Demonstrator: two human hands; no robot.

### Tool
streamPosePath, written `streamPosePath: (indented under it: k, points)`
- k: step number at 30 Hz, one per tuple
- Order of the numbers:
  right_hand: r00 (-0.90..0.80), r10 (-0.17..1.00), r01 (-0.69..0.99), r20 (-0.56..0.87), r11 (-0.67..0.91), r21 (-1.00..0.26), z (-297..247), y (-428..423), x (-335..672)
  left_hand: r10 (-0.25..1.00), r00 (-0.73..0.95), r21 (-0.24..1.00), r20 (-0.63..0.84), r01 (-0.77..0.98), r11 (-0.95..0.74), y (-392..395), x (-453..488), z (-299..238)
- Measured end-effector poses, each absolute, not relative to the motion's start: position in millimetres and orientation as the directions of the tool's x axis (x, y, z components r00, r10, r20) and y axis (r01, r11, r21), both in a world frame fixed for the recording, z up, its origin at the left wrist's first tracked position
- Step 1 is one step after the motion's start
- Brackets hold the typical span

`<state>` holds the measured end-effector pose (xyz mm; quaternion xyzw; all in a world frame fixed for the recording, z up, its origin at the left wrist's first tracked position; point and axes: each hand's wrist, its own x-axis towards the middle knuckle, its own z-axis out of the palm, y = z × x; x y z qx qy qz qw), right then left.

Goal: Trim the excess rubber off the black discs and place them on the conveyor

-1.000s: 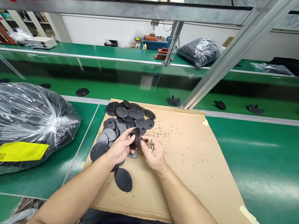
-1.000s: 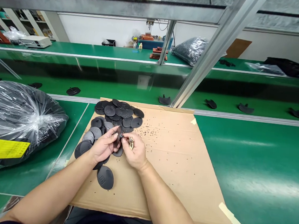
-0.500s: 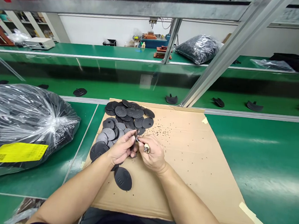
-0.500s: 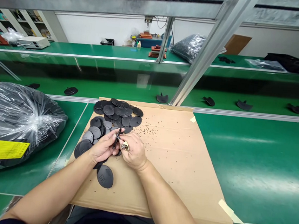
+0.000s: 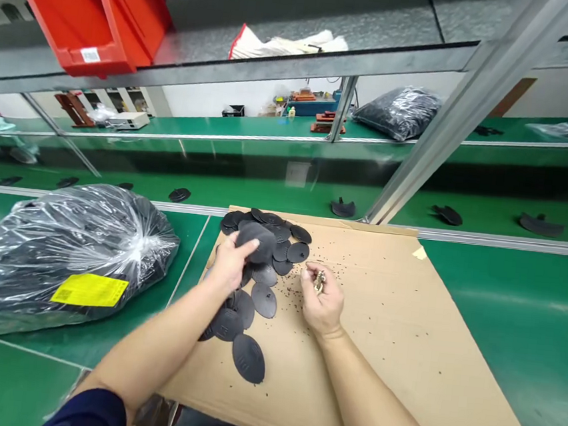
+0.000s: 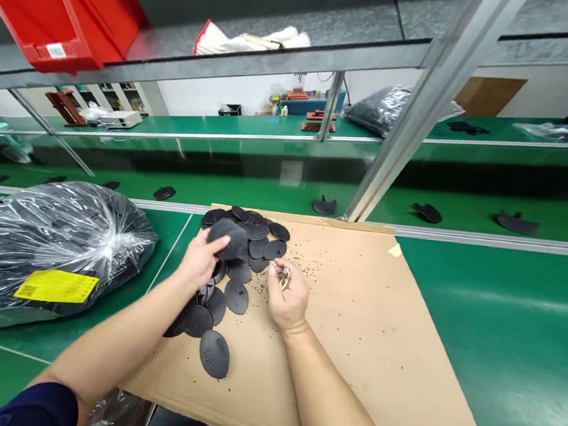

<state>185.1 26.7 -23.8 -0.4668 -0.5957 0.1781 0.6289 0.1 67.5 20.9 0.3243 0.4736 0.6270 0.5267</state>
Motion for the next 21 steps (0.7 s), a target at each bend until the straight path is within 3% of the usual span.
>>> streamPosePath:
  k: [2, 3, 5, 6, 12, 17, 21]
  points:
    - [0.198, 0.745, 0.401, 0.637, 0.532, -0.746, -23.1, 31.5, 187.5, 0.928, -0.354, 0.993, 0.116, 0.060, -0.101, 104.9, -20.5, 28.1]
    - [0.176, 0.728, 0.430, 0.663, 0.549, -0.717, -22.4, 33.4, 188.0, 0.890, -0.391, 0.948, 0.236, 0.295, -0.122, 125.0, -31.7, 32.3]
    - [0.126, 0.704, 0.474, 0.699, 0.576, -0.666, -20.6, 36.3, 187.8, 0.842, -0.334, 0.725, 0.424, 0.682, -0.094, 163.3, -51.8, 41.4]
    - [0.101, 0.700, 0.487, 0.707, 0.585, -0.648, -19.7, 37.0, 187.3, 0.832, -0.301, 0.614, 0.465, 0.787, -0.059, 179.8, -59.0, 45.8]
    - [0.084, 0.716, 0.489, 0.693, 0.576, -0.655, -18.2, 35.6, 182.9, 0.896, -0.148, 0.471, 0.419, 0.879, -0.075, 231.4, -26.9, 51.0]
    - [0.175, 0.746, 0.469, 0.643, 0.511, -0.720, -20.0, 38.4, 179.1, 0.978, 0.079, 0.413, 0.193, 0.898, -0.154, 249.5, 66.6, 33.7]
    - [0.273, 0.733, 0.461, 0.623, 0.469, -0.754, -20.0, 39.8, 177.2, 0.988, 0.144, 0.395, 0.058, 0.905, -0.155, 262.8, 135.7, 26.9]
